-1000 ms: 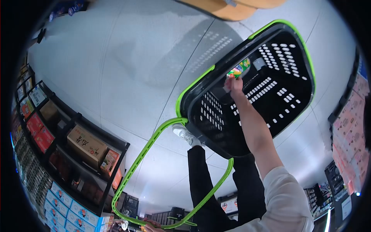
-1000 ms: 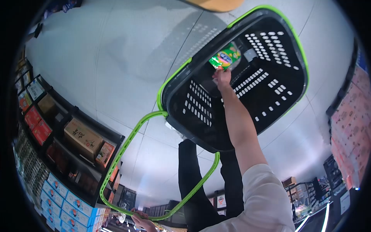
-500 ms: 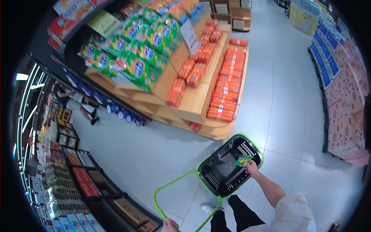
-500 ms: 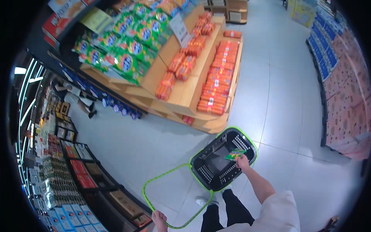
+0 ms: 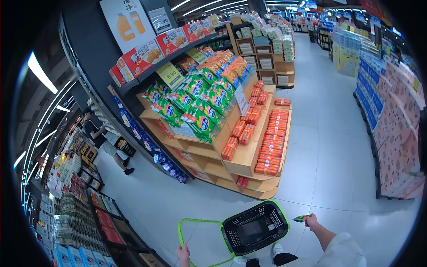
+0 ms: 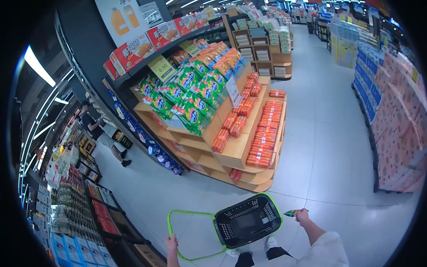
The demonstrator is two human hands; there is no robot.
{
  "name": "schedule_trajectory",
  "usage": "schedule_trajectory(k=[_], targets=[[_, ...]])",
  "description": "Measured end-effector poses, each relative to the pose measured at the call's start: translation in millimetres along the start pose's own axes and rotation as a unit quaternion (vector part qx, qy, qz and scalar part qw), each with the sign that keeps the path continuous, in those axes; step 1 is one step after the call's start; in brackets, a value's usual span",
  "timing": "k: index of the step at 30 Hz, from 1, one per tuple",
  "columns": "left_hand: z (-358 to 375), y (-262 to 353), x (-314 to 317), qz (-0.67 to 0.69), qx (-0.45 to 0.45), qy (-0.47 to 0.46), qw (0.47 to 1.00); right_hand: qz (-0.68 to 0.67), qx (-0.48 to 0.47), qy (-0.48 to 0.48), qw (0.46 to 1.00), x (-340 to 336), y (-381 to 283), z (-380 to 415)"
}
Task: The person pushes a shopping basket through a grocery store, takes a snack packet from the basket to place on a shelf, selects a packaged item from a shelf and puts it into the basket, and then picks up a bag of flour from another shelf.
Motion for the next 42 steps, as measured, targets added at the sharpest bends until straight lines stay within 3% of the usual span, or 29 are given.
schedule_trajectory(k=[4, 7, 11, 13, 14, 18, 22, 25, 26, 28, 32, 36, 42], targets=[[-76.1, 6.1, -57.0, -0.042, 0.049, 0.008, 0.998, 0.014, -0.005, 0.034, 0.999, -10.1, 12.4, 26.1], [-124.1, 24.0, -91.5, -0.088, 0.082, 0.033, 0.992, 0.106, -0.007, 0.078, 0.991, -10.7, 9.5, 47.3], [-186.1, 58.6, -117.9, -0.148, 0.115, 0.038, 0.982, 0.267, -0.057, 0.092, 0.958, 1.7, -44.4, 93.7], [-216.5, 68.5, -128.0, -0.193, 0.135, 0.047, 0.971, 0.379, -0.082, 0.121, 0.914, 18.9, -99.5, 138.9], [-229.6, 77.7, -130.4, -0.219, 0.152, 0.051, 0.962, 0.455, -0.118, 0.166, 0.867, 18.1, -102.1, 116.9], [-213.7, 136.2, -105.5, -0.283, 0.167, 0.019, 0.944, 0.560, -0.226, 0.142, 0.784, 87.4, -229.4, 212.0], [-231.4, 97.9, -74.7, -0.303, 0.188, -0.022, 0.934, 0.495, -0.361, 0.105, 0.783, 153.1, -352.3, 284.4], [-224.1, 64.0, -55.1, -0.295, 0.170, -0.031, 0.940, 0.341, -0.494, 0.047, 0.798, 200.2, -453.8, 346.2], [-222.8, 52.6, -52.0, -0.294, 0.167, -0.016, 0.941, 0.259, -0.468, -0.023, 0.844, 221.6, -484.7, 385.2], [-223.9, 34.6, -44.6, -0.296, 0.137, -0.022, 0.945, 0.179, -0.488, -0.087, 0.850, 253.6, -544.2, 415.5], [-208.7, 47.3, -41.1, -0.290, 0.104, 0.006, 0.951, 0.023, -0.530, -0.191, 0.826, 325.3, -666.5, 444.9], [-225.5, 49.2, -43.1, -0.289, 0.117, 0.050, 0.949, -0.036, -0.537, -0.305, 0.785, 404.9, -768.0, 463.0], [-222.2, 70.8, -44.4, -0.250, 0.098, 0.099, 0.958, -0.109, -0.504, -0.413, 0.751, 514.6, -856.7, 430.6]])
Point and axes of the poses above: each hand's wrist, its own z-axis away from the middle knuckle, its own x-axis out of the palm, y = z × x, the point moved 10 cm from there along -z, towards the middle knuckle, and after that the axes turned 6 degrees about z, right-handed, at the moved point
